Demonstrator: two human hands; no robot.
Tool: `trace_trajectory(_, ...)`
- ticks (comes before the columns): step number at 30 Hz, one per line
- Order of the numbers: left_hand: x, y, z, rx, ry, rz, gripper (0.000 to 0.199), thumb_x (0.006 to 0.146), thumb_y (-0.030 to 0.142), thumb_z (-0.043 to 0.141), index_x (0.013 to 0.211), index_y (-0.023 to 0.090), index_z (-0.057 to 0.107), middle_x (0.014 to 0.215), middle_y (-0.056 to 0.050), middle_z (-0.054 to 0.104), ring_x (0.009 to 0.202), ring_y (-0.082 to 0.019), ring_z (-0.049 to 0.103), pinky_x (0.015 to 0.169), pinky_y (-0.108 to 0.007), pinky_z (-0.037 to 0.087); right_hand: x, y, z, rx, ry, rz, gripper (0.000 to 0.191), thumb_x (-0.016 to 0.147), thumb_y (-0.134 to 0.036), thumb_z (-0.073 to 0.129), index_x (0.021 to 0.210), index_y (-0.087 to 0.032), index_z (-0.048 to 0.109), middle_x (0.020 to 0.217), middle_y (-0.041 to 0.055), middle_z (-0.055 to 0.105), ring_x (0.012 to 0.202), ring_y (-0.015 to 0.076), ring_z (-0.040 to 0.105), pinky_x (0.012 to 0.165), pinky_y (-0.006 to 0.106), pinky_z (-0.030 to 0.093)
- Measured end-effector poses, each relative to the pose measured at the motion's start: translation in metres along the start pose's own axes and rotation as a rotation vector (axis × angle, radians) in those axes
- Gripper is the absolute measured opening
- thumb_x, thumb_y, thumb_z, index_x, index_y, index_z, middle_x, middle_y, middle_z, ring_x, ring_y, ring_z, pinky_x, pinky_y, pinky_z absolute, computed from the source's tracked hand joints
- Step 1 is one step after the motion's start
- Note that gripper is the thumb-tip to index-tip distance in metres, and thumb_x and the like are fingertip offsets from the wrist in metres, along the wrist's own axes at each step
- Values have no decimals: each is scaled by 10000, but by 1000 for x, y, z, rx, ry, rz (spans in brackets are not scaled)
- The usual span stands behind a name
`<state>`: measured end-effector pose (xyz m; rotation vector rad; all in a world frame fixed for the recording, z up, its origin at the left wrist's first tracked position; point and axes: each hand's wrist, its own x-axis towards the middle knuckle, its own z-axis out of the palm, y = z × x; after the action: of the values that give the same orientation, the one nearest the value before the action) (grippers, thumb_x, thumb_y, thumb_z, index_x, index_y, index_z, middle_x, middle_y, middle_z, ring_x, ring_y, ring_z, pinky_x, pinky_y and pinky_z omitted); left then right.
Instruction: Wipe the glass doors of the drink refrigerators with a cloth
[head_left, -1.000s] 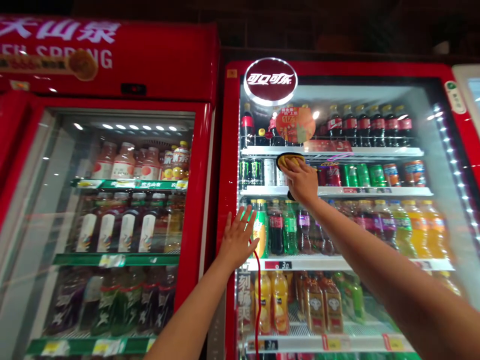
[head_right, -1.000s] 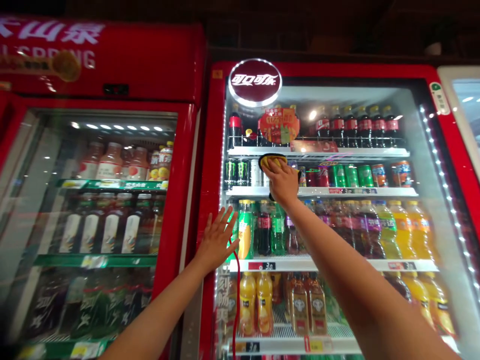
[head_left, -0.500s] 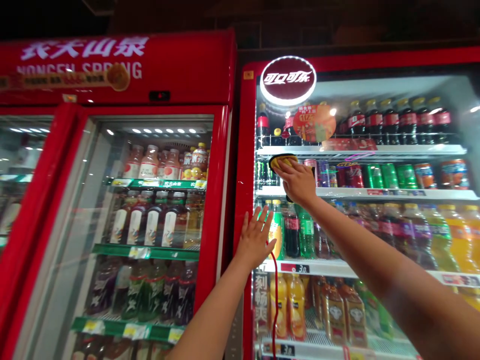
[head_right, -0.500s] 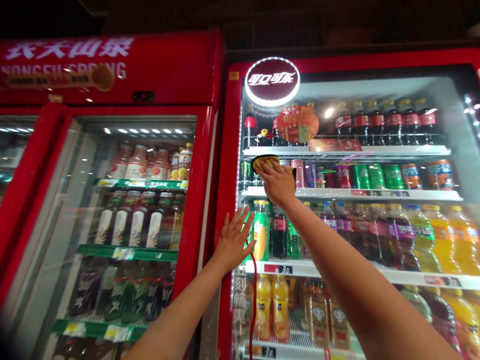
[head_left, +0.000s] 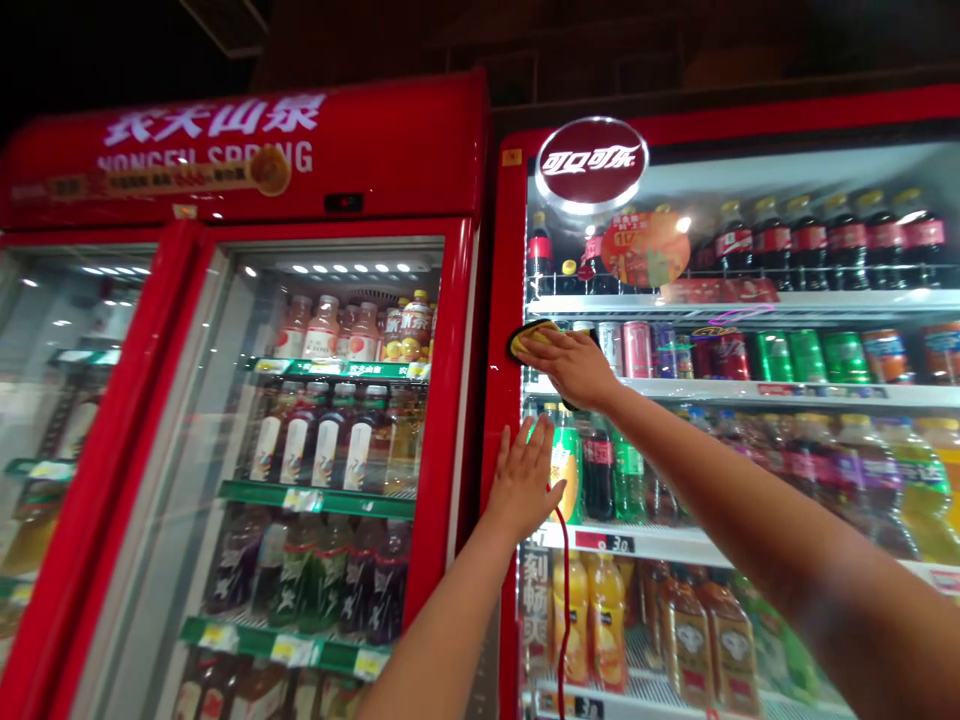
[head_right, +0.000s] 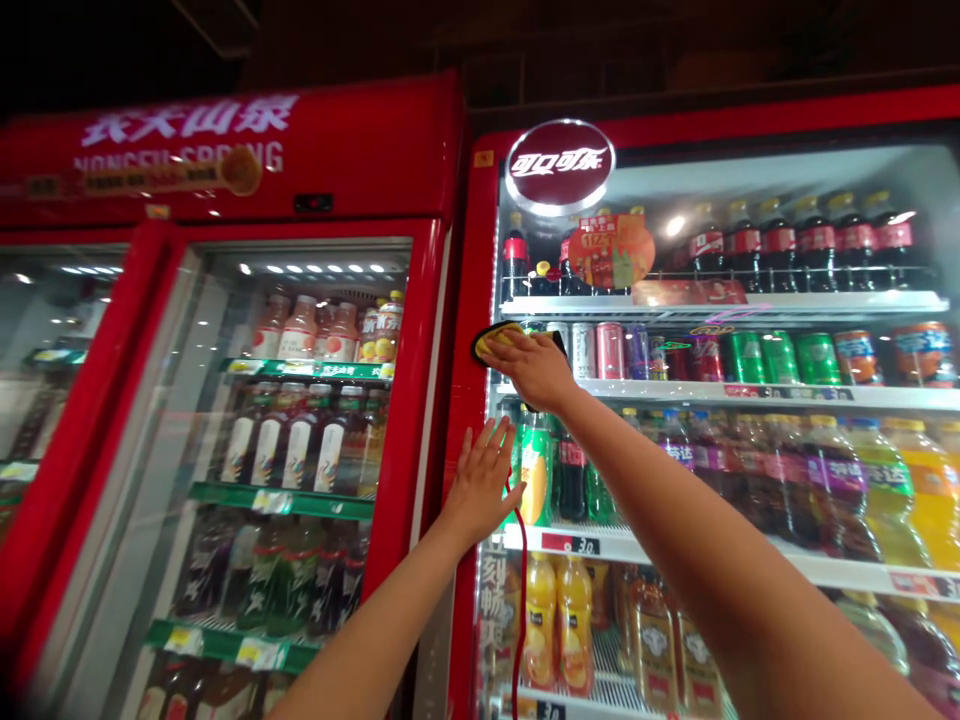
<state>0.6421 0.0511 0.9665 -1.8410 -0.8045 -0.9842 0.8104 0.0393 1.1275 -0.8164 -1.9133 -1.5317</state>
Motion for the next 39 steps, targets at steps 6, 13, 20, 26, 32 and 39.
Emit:
trace_trajectory(6, 3, 0, 5, 66, 68, -247, 835, 991, 413, 444, 1607, 79, -10, 1660, -196, 217, 1558, -306, 123, 1270, -583, 116, 13, -16, 2, 53, -51, -274, 429, 1021, -273, 437, 1425, -374, 540, 1518, -76, 509, 1437, 248, 408, 1059, 455, 355)
trace_trajectory(13, 3, 2, 6, 3, 157, -280, 893, 997, 400, 460, 1590, 124, -148, 1668, -195, 164, 1555, -319, 126, 1261, -604, 126, 25, -11, 1, 19, -23, -124, 452, 1015, -216, 429, 1426, -367, 542, 1526, -53, 504, 1421, 278, 422, 1021, 480, 351)
trace_trajectory(20, 2, 3, 5, 43, 146, -336, 910, 987, 407, 481, 1591, 77, -113, 1667, -218, 130, 1555, -337, 82, 1260, -613, 126, 27, -14, 6, 46, -12, -198, 482, 994, -195, 476, 1429, -397, 530, 1520, -68, 511, 1423, 277, 409, 1026, 476, 337)
trace_trajectory(26, 1, 2, 7, 35, 226, -358, 913, 994, 387, 476, 1582, 93, -158, 1661, -224, 154, 1549, -352, 122, 1253, -625, 146, 7, -15, 6, 78, -24, -373, 446, 995, -267, 500, 1419, -401, 540, 1501, -72, 532, 1411, 259, 423, 1044, 477, 329)
trace_trajectory(32, 2, 2, 5, 48, 207, -335, 910, 995, 388, 473, 1581, 112, -167, 1665, -208, 158, 1550, -339, 138, 1254, -613, 159, -19, -18, 3, 28, -1, -95, 507, 993, -224, 464, 1476, -376, 479, 1536, -38, 493, 1426, 297, 405, 1022, 490, 341)
trace_trajectory(39, 3, 2, 3, 48, 154, -329, 901, 998, 387, 463, 1581, 115, -168, 1671, -197, 145, 1551, -329, 139, 1259, -598, 154, -45, -13, 1, 67, -54, -222, 510, 997, -238, 460, 1479, -403, 463, 1520, -52, 516, 1413, 259, 427, 1031, 477, 353)
